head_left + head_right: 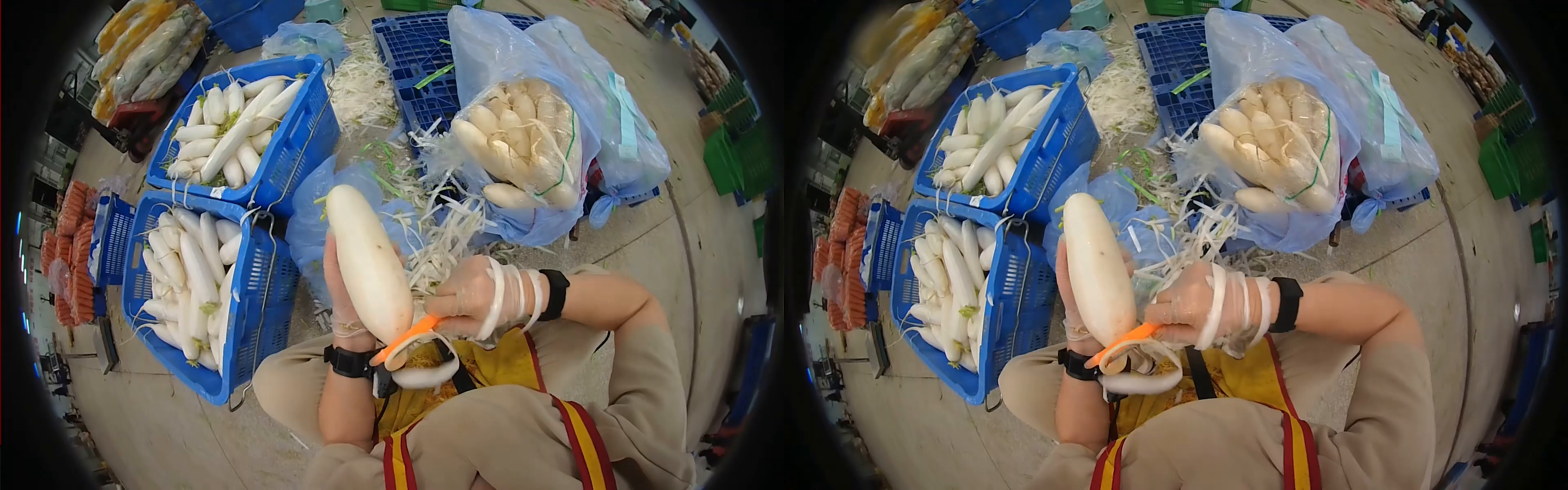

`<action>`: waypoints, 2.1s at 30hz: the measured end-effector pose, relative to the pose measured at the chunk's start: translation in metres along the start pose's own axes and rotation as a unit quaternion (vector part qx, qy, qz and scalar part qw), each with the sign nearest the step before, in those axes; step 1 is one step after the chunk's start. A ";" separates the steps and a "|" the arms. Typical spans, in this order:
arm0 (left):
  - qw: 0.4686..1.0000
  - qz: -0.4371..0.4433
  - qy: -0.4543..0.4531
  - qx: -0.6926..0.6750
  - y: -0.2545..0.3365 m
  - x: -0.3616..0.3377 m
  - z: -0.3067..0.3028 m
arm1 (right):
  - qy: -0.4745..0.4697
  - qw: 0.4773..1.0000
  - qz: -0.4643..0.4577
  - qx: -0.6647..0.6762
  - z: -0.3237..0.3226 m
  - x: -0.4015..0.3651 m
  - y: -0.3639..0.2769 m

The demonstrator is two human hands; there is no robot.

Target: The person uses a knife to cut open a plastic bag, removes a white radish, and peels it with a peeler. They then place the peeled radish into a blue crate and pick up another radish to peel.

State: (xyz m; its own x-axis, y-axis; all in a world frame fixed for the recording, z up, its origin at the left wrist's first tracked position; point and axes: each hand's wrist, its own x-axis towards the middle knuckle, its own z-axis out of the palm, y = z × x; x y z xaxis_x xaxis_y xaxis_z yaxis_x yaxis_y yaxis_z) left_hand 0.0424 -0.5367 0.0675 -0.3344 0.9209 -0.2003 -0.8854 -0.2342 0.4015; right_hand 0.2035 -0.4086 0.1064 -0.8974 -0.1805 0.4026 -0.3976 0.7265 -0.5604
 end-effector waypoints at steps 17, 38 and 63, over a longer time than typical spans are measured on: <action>0.999 0.013 0.050 -0.015 -0.002 -0.005 0.007 | 0.031 0.995 -0.049 -0.084 0.000 0.008 0.006; 1.000 -0.006 -0.006 -0.007 -0.005 -0.019 0.034 | 0.130 0.980 0.117 -0.098 -0.020 0.026 0.025; 0.994 0.044 0.058 0.080 -0.005 -0.012 0.031 | 0.054 0.988 0.063 -0.128 -0.004 -0.009 0.042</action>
State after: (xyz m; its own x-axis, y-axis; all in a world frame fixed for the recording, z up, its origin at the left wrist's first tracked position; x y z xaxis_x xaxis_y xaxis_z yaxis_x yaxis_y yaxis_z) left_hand 0.0610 -0.5373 0.0953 -0.4516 0.8547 -0.2561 -0.7912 -0.2508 0.5578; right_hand 0.1962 -0.3738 0.0824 -0.9059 -0.0165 0.4233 -0.2102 0.8850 -0.4154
